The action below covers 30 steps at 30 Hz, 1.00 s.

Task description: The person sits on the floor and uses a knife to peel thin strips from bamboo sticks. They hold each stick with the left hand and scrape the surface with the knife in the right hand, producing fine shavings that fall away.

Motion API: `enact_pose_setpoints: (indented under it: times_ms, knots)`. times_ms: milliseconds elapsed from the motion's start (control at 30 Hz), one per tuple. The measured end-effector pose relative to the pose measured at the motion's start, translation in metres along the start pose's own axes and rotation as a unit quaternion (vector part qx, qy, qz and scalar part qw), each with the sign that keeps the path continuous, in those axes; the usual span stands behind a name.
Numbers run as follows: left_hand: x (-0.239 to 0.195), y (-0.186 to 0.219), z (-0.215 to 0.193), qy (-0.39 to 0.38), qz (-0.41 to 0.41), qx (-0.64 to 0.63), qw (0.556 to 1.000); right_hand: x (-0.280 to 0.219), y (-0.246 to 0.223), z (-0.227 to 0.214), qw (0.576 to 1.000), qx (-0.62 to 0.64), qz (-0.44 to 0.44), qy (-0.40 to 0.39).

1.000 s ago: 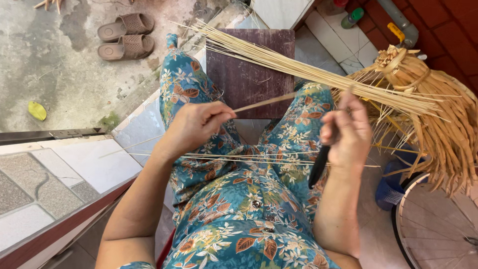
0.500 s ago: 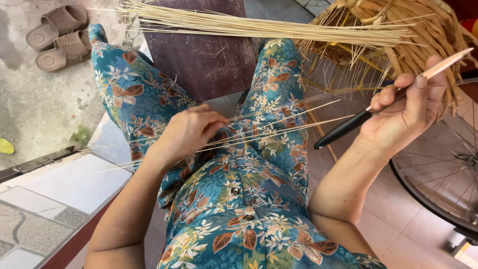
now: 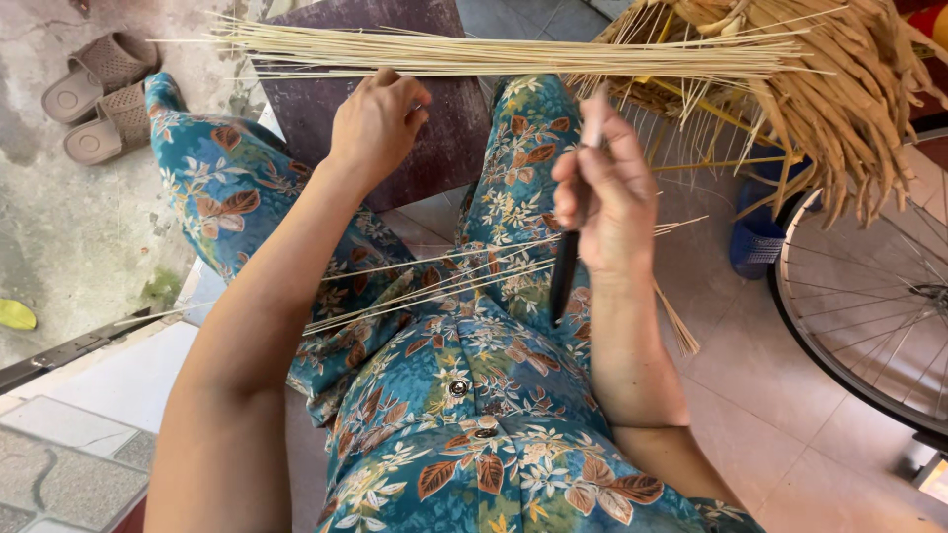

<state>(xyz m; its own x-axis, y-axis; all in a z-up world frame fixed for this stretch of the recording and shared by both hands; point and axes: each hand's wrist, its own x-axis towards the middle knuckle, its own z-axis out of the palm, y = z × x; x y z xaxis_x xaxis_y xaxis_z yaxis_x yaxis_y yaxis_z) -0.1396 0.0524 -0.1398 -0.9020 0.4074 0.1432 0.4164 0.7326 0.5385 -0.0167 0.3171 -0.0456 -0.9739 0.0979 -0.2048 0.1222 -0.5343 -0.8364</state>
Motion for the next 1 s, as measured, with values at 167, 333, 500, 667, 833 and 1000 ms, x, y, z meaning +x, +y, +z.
enact_pose_setpoints:
  times_ms: [167,333,500,667,833,1000]
  knots:
    - [0.037,-0.018,0.053,-0.011,-0.023,0.095,0.995,0.004,0.019,-0.001,0.997,0.032,0.064,-0.014]
    - [0.053,-0.033,0.086,-0.017,-0.016,0.201,0.979,0.001,0.035,-0.009,0.995,0.051,0.091,0.004]
    - [0.056,-0.042,0.095,-0.025,-0.003,0.237,0.971,-0.005,0.044,-0.013,0.986,0.083,0.147,-0.016]
    - [0.055,-0.042,0.087,-0.026,0.013,0.213,0.977,-0.011,0.046,-0.014,0.984,0.074,0.159,-0.013]
    - [0.043,-0.041,0.059,-0.027,0.036,0.204,0.978,-0.021,0.045,-0.009,0.981,0.050,0.178,-0.055]
    - [0.026,-0.040,0.015,-0.003,0.068,0.139,0.988,-0.032,0.047,-0.003,0.963,0.030,0.258,-0.064]
